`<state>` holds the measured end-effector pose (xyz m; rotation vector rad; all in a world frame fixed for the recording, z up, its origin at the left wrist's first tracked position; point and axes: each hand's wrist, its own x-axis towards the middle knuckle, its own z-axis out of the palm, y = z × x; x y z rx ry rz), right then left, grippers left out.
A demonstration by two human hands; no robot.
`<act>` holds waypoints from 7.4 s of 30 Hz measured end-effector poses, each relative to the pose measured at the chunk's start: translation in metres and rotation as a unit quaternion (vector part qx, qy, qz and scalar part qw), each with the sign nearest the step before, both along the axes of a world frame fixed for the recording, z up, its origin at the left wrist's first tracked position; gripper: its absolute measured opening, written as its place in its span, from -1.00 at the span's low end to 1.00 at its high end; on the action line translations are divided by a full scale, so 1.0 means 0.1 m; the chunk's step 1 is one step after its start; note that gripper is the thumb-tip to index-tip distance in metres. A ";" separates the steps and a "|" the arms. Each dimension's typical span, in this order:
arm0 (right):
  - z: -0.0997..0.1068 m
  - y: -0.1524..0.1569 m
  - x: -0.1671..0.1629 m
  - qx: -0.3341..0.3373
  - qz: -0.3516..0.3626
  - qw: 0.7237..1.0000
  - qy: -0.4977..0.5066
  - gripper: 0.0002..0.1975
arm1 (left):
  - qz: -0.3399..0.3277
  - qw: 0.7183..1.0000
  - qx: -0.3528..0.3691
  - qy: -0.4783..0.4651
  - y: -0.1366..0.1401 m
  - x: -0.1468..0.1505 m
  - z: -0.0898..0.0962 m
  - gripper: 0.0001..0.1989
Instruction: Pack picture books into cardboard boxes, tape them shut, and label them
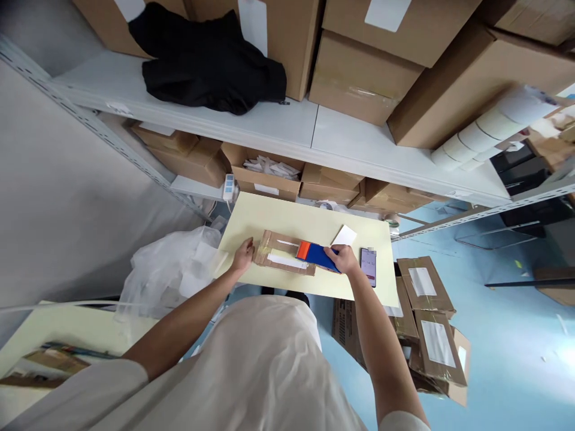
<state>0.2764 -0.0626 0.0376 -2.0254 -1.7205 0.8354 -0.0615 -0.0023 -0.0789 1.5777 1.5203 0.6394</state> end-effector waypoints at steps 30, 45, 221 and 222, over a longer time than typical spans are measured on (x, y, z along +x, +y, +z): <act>-0.61 0.03 0.66 -0.042 0.055 0.997 0.028 -0.53 | -0.428 0.810 0.184 0.356 -0.15 1.17 0.70 0.04; -0.46 0.06 0.97 -0.130 0.128 0.980 -0.076 -0.46 | -0.426 0.828 0.156 0.330 -0.08 1.32 0.66 -0.16; -1.38 0.73 0.13 -0.162 -0.150 0.865 0.451 -0.15 | -0.261 0.896 0.060 0.353 0.90 1.26 0.54 -0.02; -1.36 0.70 0.14 -0.164 -0.156 0.865 0.449 -0.16 | -0.261 0.896 0.064 0.355 0.89 1.25 0.53 -0.03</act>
